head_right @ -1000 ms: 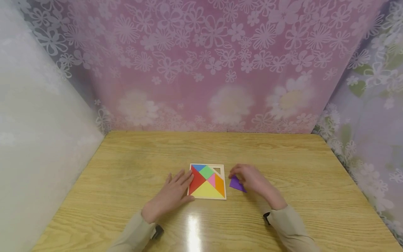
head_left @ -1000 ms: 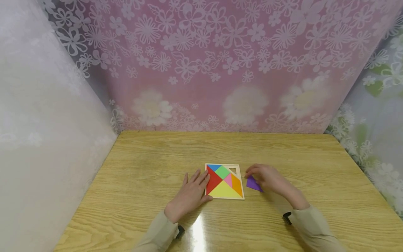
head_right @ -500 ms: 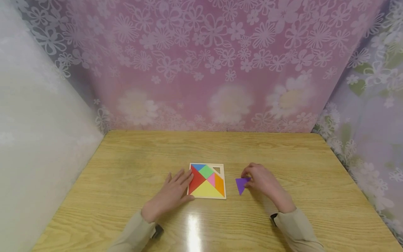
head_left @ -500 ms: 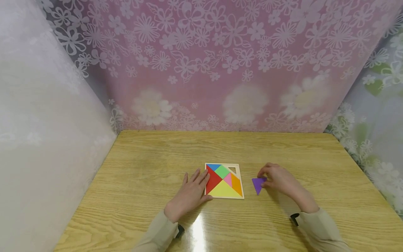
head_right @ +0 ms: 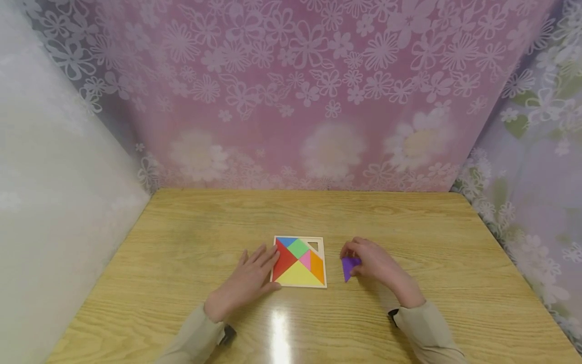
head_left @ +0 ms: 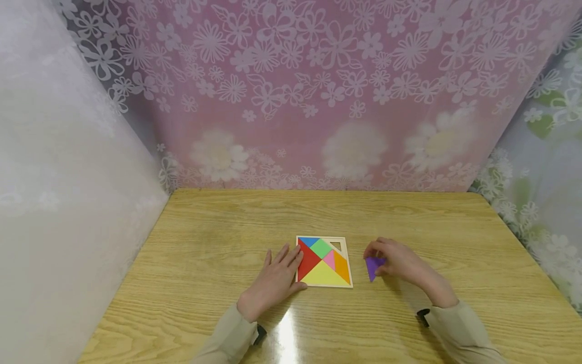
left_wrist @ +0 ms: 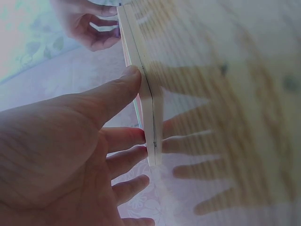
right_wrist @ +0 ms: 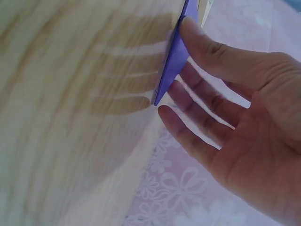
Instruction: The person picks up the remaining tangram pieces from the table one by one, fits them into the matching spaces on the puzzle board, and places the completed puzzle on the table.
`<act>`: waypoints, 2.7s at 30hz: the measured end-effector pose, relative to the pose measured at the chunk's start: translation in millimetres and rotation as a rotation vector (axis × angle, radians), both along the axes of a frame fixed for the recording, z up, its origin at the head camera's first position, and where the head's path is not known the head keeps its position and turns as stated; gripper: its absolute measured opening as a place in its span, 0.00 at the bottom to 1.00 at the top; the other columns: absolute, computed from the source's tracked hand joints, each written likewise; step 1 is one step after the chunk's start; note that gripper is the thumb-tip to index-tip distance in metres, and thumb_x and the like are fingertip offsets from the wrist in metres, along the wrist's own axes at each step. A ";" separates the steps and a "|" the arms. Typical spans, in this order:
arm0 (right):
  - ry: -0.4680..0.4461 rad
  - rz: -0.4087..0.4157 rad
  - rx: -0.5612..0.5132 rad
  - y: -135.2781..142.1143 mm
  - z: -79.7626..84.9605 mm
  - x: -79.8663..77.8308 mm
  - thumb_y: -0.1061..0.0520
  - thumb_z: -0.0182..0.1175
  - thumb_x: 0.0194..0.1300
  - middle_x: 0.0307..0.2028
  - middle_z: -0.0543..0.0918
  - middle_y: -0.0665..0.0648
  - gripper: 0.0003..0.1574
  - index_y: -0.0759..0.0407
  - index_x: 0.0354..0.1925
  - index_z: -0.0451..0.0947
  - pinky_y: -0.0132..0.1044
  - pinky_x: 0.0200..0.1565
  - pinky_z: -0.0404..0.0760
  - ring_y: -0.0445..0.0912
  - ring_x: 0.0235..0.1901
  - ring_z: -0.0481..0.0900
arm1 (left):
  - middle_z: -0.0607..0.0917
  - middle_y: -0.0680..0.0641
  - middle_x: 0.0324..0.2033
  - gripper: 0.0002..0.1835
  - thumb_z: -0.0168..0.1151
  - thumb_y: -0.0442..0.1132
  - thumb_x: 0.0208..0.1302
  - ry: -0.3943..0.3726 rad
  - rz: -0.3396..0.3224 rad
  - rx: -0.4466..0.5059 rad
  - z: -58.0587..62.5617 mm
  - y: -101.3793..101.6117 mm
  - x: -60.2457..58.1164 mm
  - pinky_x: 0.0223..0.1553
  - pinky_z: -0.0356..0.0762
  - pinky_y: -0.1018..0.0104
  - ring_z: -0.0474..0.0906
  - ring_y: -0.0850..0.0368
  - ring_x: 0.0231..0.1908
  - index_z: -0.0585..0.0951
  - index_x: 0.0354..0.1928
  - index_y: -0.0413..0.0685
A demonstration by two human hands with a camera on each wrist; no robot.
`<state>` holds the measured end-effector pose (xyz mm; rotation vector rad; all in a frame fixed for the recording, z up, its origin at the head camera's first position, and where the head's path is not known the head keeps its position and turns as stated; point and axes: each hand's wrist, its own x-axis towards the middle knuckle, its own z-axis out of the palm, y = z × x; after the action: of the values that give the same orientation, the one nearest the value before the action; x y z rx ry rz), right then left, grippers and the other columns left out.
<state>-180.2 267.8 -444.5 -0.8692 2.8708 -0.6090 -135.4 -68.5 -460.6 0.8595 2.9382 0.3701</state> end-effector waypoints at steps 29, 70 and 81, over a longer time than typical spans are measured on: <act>-0.210 -0.208 -0.306 0.0 4.8 -12.8 0.61 0.65 0.69 0.44 0.87 0.63 0.14 0.61 0.52 0.85 0.37 0.30 0.83 0.44 0.33 0.86 | 0.66 0.43 0.75 0.40 0.63 0.56 0.68 0.002 -0.001 0.003 2.8 0.6 2.9 0.69 0.57 0.32 0.56 0.41 0.76 0.68 0.74 0.40; -0.221 -0.359 -0.251 -72.8 -1.8 -48.0 0.61 0.74 0.59 0.26 0.84 0.54 0.10 0.64 0.38 0.84 0.34 0.27 0.82 0.45 0.22 0.83 | 0.64 0.44 0.76 0.40 0.62 0.57 0.69 -0.003 0.007 -0.006 2.6 0.8 1.1 0.70 0.55 0.32 0.55 0.42 0.76 0.67 0.75 0.40; -0.165 -0.295 -0.111 -77.3 -0.4 -51.1 0.60 0.74 0.60 0.30 0.83 0.55 0.09 0.62 0.37 0.84 0.38 0.36 0.79 0.43 0.27 0.79 | 0.65 0.44 0.75 0.40 0.61 0.58 0.69 0.020 -0.001 -0.009 0.4 -0.1 -0.1 0.69 0.57 0.32 0.56 0.41 0.76 0.67 0.75 0.40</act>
<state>-231.3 190.4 -444.9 -0.3840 2.8548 -0.8307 -135.4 -68.5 -460.2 0.8692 2.9550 0.3506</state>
